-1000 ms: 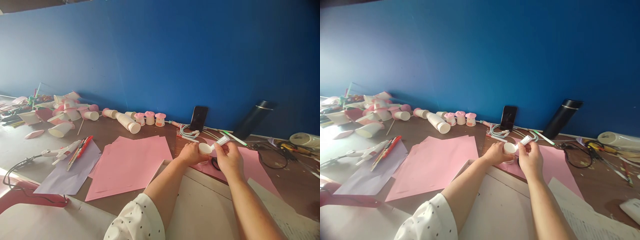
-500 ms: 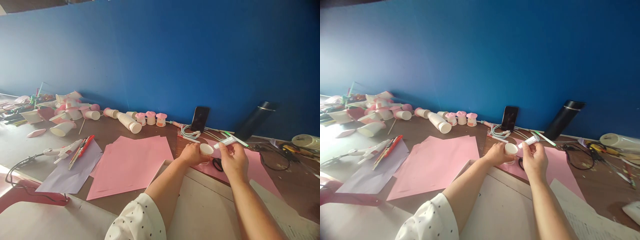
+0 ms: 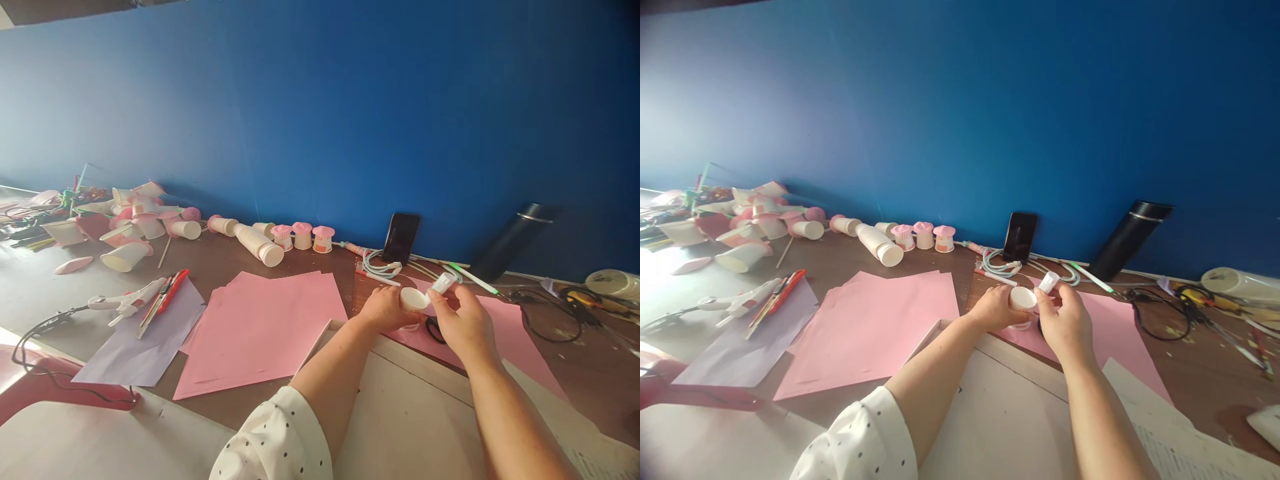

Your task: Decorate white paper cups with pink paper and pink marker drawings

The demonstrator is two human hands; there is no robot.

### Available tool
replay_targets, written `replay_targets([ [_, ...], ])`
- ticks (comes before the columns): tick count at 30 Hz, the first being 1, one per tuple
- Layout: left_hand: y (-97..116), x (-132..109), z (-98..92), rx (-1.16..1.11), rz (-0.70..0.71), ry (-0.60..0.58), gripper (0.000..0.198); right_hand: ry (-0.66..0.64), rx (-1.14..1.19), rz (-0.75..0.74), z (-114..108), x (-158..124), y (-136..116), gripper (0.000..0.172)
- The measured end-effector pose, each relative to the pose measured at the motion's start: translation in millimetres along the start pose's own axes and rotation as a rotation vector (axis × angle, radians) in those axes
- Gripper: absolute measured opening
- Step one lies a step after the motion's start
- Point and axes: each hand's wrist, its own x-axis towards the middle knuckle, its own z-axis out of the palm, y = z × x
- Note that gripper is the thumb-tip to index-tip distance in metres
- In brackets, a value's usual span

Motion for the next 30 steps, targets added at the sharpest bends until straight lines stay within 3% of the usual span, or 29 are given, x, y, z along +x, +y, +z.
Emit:
replay_targets([
  [8,0.3,-1.7,-2.3,0.000,0.023,0.001,0.063,-0.011,-0.056,-0.192,1.6,-3.3,1.5,0.031],
  [24,0.4,-3.1,-2.6,0.031,0.023,-0.011,0.051,-0.173,0.048,-0.036,-1.6,-10.3,-15.3,0.035],
  [30,-0.7,-0.9,-1.6,0.037,0.044,-0.004,0.049,-0.151,0.096,-0.026,5.2,-12.5,-14.4,0.039],
])
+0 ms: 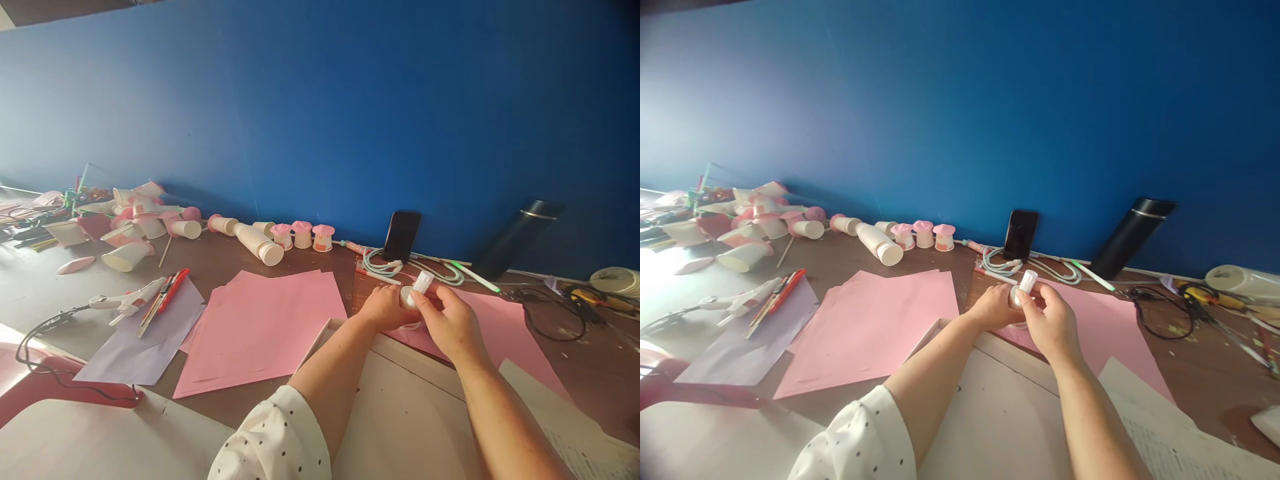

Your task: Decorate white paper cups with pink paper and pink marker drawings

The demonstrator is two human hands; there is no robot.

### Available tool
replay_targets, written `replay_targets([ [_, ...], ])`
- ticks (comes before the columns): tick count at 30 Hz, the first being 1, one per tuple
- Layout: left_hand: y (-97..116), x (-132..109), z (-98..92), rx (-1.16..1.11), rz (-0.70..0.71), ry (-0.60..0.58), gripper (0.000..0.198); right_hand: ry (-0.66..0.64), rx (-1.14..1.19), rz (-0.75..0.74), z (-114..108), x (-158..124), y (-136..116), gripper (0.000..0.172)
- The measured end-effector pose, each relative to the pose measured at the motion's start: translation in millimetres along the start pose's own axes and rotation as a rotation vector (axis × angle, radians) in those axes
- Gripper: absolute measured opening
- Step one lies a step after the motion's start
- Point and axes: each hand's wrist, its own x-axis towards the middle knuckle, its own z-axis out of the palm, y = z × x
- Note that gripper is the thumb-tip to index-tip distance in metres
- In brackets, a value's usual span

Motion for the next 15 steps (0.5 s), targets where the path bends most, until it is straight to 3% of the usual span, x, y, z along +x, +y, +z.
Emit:
replay_targets([
  [15,4.1,-0.2,-2.4,0.048,0.071,-0.006,0.039,0.089,0.003,-0.082,17.0,9.3,5.3,0.040],
])
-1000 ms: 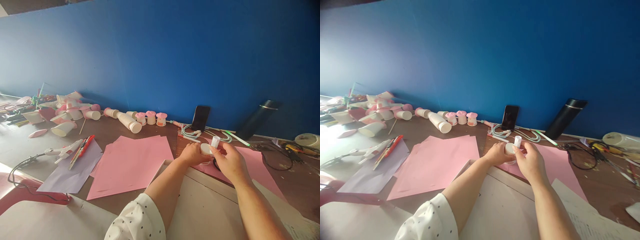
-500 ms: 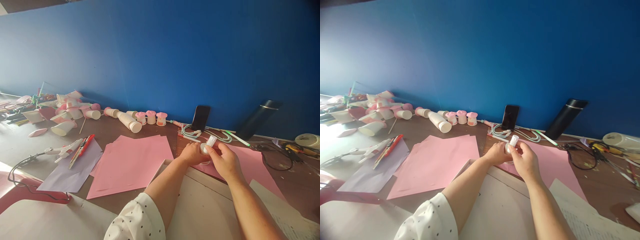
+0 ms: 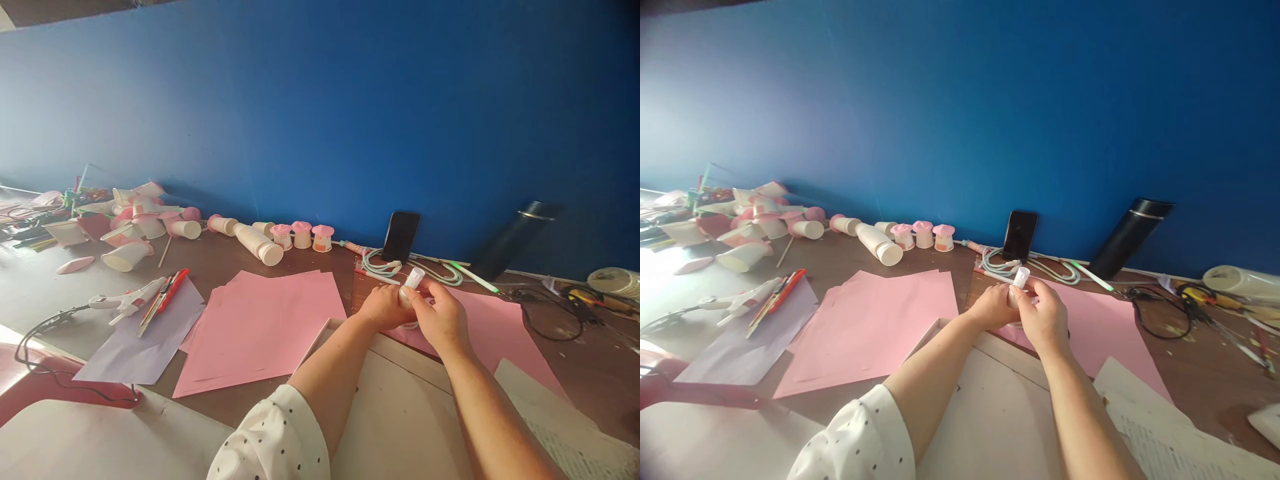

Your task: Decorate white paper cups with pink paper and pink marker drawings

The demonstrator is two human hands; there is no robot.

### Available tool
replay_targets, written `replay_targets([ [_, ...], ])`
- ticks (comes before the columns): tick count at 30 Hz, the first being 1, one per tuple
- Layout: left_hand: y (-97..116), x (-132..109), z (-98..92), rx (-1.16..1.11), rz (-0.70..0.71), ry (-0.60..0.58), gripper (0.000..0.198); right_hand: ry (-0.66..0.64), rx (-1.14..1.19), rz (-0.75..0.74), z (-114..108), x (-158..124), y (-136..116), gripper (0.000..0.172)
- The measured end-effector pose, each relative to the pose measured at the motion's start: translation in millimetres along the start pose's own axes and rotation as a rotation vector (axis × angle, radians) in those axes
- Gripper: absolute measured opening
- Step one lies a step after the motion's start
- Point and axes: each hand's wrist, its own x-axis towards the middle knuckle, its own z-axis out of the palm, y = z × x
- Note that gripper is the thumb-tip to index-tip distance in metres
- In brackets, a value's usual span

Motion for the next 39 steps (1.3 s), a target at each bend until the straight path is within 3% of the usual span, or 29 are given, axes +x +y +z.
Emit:
replay_targets([
  [17,1.7,-2.0,-0.5,-0.046,-0.072,0.016,0.045,0.149,-0.090,-0.068,12.8,12.3,6.8,0.036],
  [39,0.7,-1.2,0.5,-0.052,-0.126,-0.015,0.059,0.076,-0.250,0.051,-7.6,11.5,9.4,0.034],
])
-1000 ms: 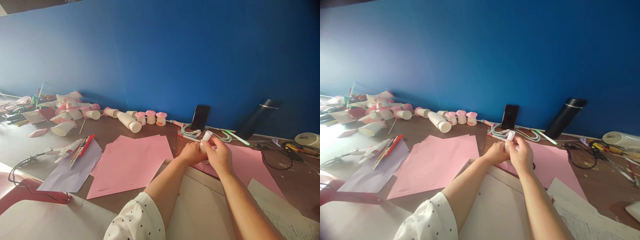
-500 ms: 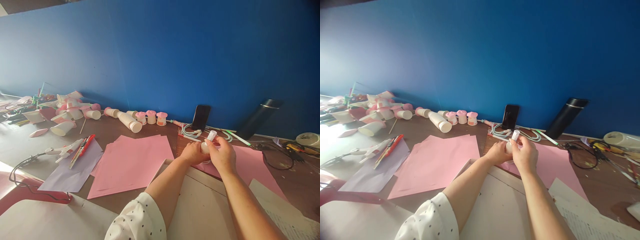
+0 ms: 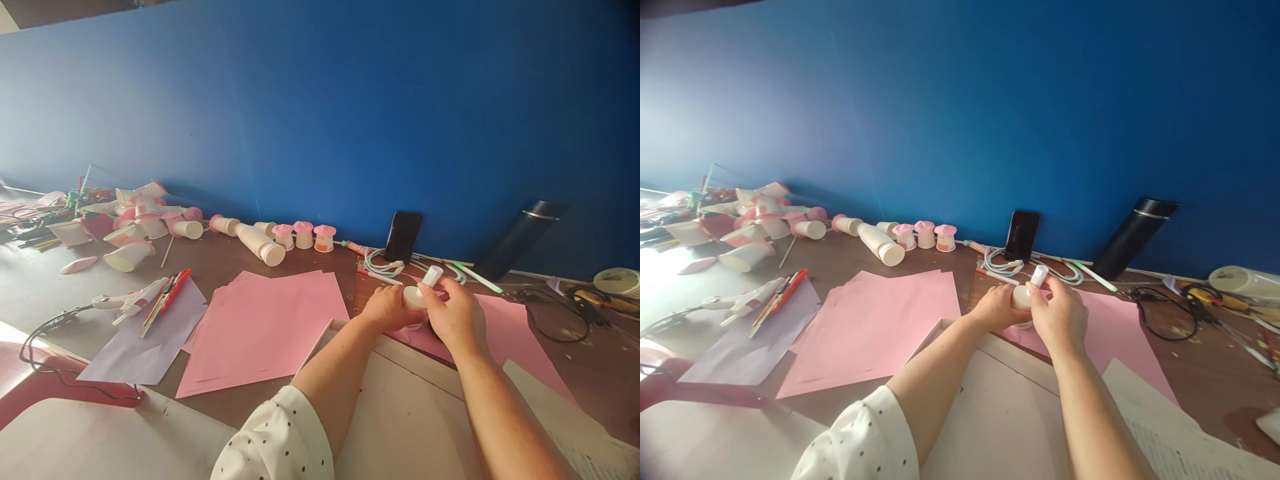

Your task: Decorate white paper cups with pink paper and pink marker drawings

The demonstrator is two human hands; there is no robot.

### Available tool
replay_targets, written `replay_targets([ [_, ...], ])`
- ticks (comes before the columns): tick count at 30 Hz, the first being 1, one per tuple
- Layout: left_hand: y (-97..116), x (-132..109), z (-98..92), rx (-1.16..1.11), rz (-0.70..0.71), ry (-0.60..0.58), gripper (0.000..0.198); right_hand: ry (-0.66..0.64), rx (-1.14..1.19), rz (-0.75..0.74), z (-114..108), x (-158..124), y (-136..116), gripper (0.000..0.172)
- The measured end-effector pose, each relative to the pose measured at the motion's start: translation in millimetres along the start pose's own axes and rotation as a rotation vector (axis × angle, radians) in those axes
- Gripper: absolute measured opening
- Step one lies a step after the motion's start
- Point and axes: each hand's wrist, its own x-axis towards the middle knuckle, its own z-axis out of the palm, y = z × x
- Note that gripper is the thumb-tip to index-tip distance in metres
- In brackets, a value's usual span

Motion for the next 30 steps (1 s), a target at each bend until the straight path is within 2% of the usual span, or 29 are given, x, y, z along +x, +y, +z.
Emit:
replay_targets([
  [5,-2.9,1.9,2.9,-0.028,0.013,0.018,0.061,-0.028,0.146,0.083,-9.4,-3.2,3.6,0.038],
  [9,-1.4,1.4,2.0,-0.013,0.006,0.017,0.062,0.167,0.308,0.104,-14.0,-6.7,1.5,0.041],
  [11,-1.4,1.4,1.9,-0.014,0.012,0.022,0.064,0.205,0.329,0.099,-13.6,-7.4,-0.1,0.040],
  [18,-4.7,3.0,5.1,-0.004,0.024,0.033,0.061,0.175,0.234,0.066,-5.9,-6.9,-1.6,0.041],
  [25,-1.4,1.7,2.6,0.001,0.008,0.020,0.056,0.158,0.169,-0.080,7.3,-3.8,1.8,0.040],
  [30,0.2,0.0,0.5,0.008,0.012,0.009,0.055,0.118,0.124,-0.128,9.1,-2.8,0.0,0.039],
])
